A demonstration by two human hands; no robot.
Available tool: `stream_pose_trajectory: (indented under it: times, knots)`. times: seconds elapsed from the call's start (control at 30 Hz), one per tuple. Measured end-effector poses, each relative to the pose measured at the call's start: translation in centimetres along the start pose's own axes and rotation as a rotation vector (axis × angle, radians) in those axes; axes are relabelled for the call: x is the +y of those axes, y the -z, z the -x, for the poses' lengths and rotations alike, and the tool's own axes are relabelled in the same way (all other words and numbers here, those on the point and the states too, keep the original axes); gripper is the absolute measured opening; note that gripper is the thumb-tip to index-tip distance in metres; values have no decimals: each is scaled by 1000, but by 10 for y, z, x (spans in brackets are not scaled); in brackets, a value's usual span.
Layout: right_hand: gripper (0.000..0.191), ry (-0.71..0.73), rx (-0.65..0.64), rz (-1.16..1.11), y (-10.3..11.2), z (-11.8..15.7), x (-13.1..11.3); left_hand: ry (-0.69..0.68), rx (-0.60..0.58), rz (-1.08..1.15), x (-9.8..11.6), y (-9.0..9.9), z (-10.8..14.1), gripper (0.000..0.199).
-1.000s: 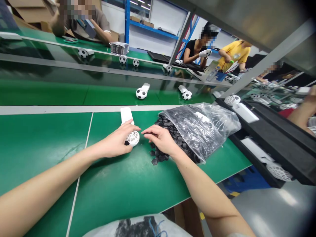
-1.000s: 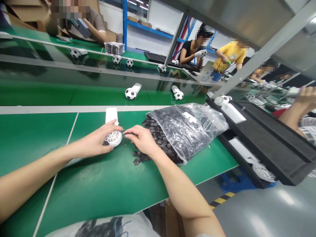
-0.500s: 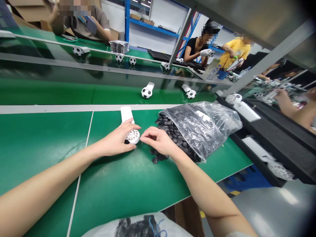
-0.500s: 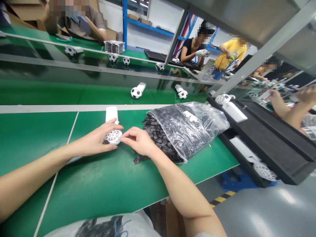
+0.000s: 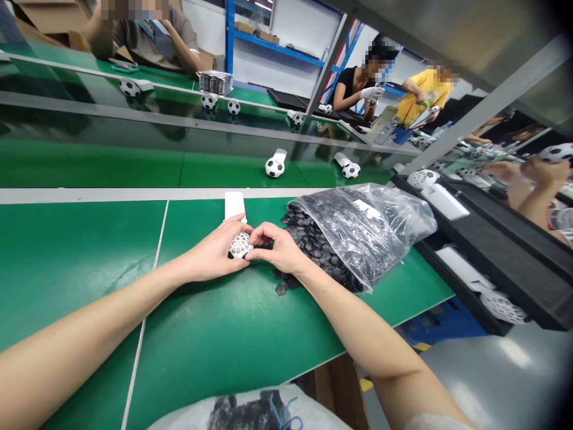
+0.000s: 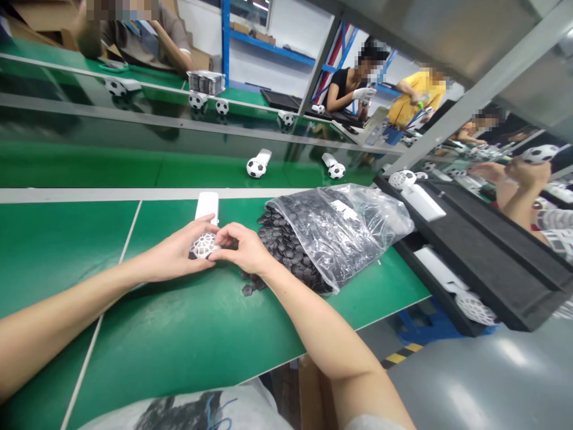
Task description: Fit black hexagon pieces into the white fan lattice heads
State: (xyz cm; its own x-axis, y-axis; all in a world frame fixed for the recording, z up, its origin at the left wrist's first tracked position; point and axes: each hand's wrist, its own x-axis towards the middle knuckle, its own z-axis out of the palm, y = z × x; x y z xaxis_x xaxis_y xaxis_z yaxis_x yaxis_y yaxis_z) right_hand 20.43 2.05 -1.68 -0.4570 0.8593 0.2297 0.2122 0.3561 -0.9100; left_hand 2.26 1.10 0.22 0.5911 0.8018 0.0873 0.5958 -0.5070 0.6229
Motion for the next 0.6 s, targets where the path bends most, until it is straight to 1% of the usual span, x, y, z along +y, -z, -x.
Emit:
stream_pose_trajectory:
  times: [0.13,0.27,0.47,0.6]
  knots:
    - [22,16,-47,55,3,-3,-1,20,14,39,-1,0,-1,43]
    - [22,-3,-44,67,5,-3,-2,54,57,73,-1,-4,-1,47]
    - [24,-11,-13,30,2,-4,1,48,113,90,-2,-11,-1,41]
    - [23,-70,-11,62,-2,-6,3,66,160,116,-5,-9,-3,37]
